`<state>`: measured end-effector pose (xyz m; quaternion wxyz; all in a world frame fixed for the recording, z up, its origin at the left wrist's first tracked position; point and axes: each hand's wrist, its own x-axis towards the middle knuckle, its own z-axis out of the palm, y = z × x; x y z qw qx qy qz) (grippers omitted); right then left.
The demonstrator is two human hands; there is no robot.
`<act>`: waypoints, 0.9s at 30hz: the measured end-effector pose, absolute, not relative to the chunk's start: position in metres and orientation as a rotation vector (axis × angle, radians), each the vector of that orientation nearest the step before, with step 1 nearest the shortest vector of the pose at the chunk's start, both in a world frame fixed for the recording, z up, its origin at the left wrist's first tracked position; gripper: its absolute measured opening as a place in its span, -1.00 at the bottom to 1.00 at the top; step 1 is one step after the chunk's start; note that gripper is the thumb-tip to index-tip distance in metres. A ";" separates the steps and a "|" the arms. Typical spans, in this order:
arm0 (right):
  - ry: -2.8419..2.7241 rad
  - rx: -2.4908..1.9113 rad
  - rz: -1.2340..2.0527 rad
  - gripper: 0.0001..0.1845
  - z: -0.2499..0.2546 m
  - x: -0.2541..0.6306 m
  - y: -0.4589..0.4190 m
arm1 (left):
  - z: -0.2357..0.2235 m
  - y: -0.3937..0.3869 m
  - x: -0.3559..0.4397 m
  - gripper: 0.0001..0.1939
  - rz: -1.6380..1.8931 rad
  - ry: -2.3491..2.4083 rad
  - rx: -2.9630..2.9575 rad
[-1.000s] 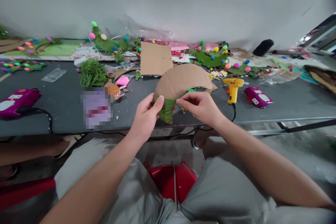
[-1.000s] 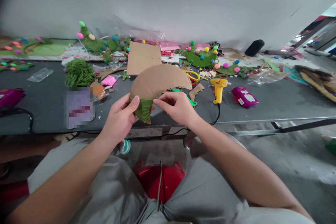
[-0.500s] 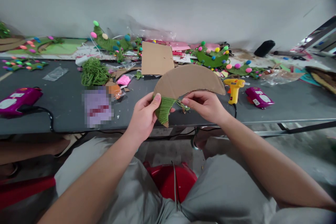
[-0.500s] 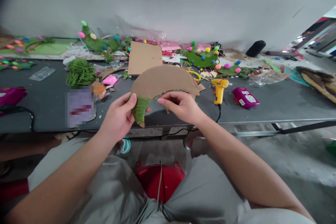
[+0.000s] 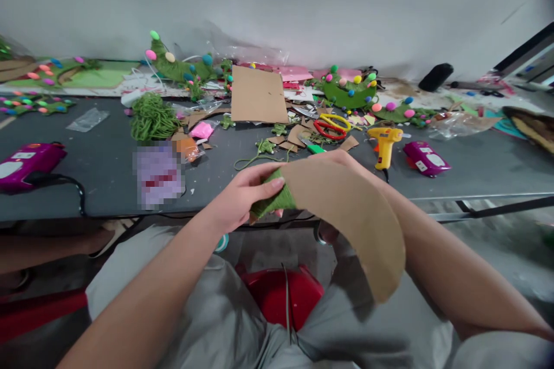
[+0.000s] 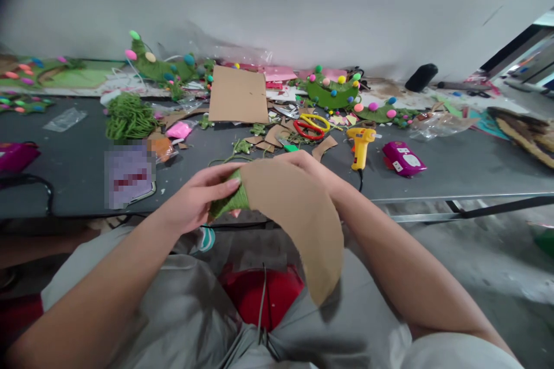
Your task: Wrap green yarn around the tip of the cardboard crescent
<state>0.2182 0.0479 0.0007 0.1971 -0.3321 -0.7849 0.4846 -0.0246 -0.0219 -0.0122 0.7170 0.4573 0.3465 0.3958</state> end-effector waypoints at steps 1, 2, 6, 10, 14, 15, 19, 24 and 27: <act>-2.245 -0.900 1.325 -0.71 0.002 0.220 0.050 | -0.012 -0.023 -0.026 -0.56 0.797 0.764 1.067; -2.304 -0.866 1.270 -0.72 0.003 0.221 0.053 | -0.011 -0.023 -0.026 -0.56 0.712 0.761 1.139; -2.500 -0.740 1.050 -0.75 0.001 0.219 0.061 | -0.017 -0.024 -0.024 -0.59 0.518 0.882 1.433; -2.676 -0.768 0.824 -0.75 0.002 0.208 0.060 | -0.028 -0.022 -0.016 -0.74 0.457 1.098 1.652; -2.739 -0.880 0.634 -0.77 0.011 0.198 0.049 | -0.033 -0.020 -0.011 -0.90 0.434 1.241 1.844; -2.728 -0.920 0.612 -0.77 0.014 0.196 0.045 | -0.033 -0.020 -0.011 -0.90 0.443 1.266 1.878; -2.620 -1.050 0.586 -0.80 0.020 0.191 0.025 | -0.032 -0.020 -0.009 -0.86 0.570 1.337 1.895; -2.540 -1.054 0.611 -0.81 0.013 0.187 0.004 | -0.030 -0.016 -0.010 -0.86 0.894 1.302 1.602; -2.471 -1.051 0.608 -0.78 0.008 0.185 -0.003 | -0.026 -0.013 -0.012 -0.84 1.091 1.254 1.460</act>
